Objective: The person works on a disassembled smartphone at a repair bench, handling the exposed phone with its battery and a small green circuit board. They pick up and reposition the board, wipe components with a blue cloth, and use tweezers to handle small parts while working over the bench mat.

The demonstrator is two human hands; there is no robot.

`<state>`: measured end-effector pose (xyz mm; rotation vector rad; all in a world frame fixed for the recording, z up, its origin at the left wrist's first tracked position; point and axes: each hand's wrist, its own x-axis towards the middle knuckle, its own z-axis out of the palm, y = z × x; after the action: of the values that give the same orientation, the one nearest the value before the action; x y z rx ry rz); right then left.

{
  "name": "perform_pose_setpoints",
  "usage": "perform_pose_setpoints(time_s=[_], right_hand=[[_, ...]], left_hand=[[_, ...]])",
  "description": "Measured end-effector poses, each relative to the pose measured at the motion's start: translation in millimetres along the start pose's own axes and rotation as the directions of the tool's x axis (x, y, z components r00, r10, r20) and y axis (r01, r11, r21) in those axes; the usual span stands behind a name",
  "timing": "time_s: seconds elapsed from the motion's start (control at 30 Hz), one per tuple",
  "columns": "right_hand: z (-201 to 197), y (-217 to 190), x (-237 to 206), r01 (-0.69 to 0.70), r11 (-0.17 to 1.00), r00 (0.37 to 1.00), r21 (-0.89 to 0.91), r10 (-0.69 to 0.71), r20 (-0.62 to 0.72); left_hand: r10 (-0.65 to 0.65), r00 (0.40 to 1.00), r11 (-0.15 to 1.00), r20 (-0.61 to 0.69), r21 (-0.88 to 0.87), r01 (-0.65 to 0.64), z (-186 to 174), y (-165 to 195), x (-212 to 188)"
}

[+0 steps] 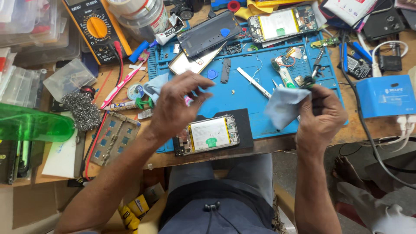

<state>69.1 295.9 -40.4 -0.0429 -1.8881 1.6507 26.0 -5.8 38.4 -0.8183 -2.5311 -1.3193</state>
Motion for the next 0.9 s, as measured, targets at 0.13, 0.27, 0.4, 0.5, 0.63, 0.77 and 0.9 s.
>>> perform_pose_setpoints(time_s=[0.13,0.27,0.4,0.5,0.63,0.77,0.9], right_hand=[[8.0,7.2,-8.9,0.075,0.996,0.992,-0.048,-0.08,-0.098],[8.6,6.3,-13.2,0.218,0.966,0.969,-0.139,-0.231,-0.084],[2.7,6.0,-9.7,0.312,0.93,0.949,-0.193,-0.316,0.012],[-1.3,8.1,-9.8,0.323,0.929,0.945,-0.18,-0.326,0.014],[-4.5,10.9,-10.2,0.324,0.934,0.945,-0.152,-0.328,-0.002],[-7.6,11.7,-10.5,0.32,0.935,0.946,-0.152,-0.325,-0.013],[-10.1,17.5,-12.2,0.318,0.935,0.946,-0.159,-0.324,-0.014]], left_hand=[[0.048,0.995,0.912,0.084,0.403,-0.078,2.9,-12.0,16.0],[0.035,0.981,0.828,0.192,0.544,-0.136,46.9,-19.0,41.5],[0.079,0.968,0.766,0.239,0.607,-0.213,68.4,-30.7,59.3],[0.084,0.972,0.759,0.22,0.618,-0.206,73.3,-39.6,58.1],[0.045,0.98,0.754,0.195,0.636,-0.162,71.0,-47.8,52.9],[0.054,0.988,0.766,0.148,0.628,-0.136,63.0,-46.3,52.0],[-0.025,0.992,0.808,0.127,0.586,-0.055,59.8,-39.5,43.1]])
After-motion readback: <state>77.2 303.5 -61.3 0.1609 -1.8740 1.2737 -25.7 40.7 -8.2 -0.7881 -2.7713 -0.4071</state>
